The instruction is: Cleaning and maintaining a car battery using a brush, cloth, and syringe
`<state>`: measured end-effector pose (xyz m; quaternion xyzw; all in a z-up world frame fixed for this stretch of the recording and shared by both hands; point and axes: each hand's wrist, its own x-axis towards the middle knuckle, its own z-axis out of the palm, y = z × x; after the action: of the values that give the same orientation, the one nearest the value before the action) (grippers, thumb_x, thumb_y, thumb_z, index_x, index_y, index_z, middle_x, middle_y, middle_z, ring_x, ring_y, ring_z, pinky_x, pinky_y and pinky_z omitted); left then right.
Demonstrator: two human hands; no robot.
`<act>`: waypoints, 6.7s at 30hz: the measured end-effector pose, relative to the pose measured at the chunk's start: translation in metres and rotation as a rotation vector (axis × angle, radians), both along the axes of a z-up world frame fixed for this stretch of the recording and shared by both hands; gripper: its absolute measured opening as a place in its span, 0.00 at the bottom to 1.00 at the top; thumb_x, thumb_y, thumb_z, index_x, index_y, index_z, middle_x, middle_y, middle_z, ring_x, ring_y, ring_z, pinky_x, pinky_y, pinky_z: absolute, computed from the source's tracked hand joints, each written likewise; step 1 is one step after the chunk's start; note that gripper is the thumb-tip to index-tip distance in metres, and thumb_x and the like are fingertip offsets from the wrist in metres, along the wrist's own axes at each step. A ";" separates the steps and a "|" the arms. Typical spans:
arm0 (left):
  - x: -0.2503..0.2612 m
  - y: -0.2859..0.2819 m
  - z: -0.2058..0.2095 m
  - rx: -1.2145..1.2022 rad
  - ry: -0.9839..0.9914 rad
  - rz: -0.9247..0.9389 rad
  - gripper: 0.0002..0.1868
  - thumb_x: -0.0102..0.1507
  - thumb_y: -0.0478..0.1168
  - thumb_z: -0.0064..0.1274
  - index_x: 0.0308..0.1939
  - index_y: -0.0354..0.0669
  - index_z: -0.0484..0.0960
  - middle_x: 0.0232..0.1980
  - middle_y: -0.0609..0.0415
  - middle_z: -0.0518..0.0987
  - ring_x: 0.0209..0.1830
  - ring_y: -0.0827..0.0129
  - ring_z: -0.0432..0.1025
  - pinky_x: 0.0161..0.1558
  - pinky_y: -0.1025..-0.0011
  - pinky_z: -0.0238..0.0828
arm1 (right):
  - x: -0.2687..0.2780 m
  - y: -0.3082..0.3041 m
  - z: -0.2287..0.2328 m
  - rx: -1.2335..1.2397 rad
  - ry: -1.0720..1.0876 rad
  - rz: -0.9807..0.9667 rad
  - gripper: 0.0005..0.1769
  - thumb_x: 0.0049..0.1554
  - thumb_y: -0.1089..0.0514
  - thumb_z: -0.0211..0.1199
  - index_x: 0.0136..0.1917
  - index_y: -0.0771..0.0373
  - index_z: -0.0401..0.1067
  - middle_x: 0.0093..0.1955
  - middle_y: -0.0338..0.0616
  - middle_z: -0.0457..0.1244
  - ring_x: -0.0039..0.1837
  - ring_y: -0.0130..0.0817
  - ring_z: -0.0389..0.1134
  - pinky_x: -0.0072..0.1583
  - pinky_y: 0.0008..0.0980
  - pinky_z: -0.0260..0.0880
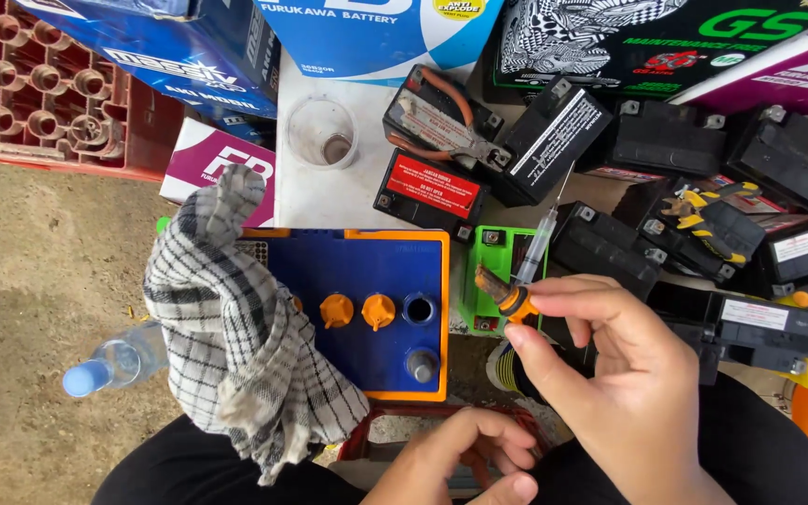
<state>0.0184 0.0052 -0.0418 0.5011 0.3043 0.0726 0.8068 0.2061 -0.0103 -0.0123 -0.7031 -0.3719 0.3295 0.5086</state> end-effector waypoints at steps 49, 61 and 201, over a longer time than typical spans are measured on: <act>-0.025 -0.045 0.013 -0.562 0.047 0.714 0.18 0.68 0.38 0.49 0.58 0.30 0.79 0.51 0.44 0.81 0.49 0.68 0.74 0.55 0.70 0.68 | -0.114 -0.087 -0.044 0.197 -0.360 -0.168 0.16 0.45 0.69 0.72 0.48 0.64 0.73 0.54 0.46 0.64 0.55 0.39 0.66 0.58 0.33 0.69; -0.036 -0.036 -0.016 -0.271 0.119 0.856 0.18 0.64 0.39 0.60 0.54 0.29 0.82 0.49 0.40 0.85 0.52 0.56 0.81 0.59 0.63 0.75 | -0.044 -0.057 -0.064 0.107 -0.697 0.058 0.24 0.56 0.59 0.69 0.65 0.64 0.71 0.57 0.54 0.60 0.64 0.53 0.62 0.64 0.49 0.65; -0.091 0.003 -0.034 1.303 0.345 0.012 0.14 0.69 0.36 0.54 0.59 0.41 0.82 0.45 0.45 0.85 0.47 0.52 0.81 0.56 0.56 0.75 | -0.072 -0.159 -0.045 0.173 0.830 0.306 0.37 0.56 0.53 0.67 0.72 0.79 0.64 0.57 0.67 0.69 0.55 0.41 0.66 0.57 0.39 0.67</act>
<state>-0.0728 0.0084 -0.0758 0.8883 0.3256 0.1646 0.2789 0.1344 -0.1692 -0.0573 -0.4030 -0.2623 0.6228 0.6171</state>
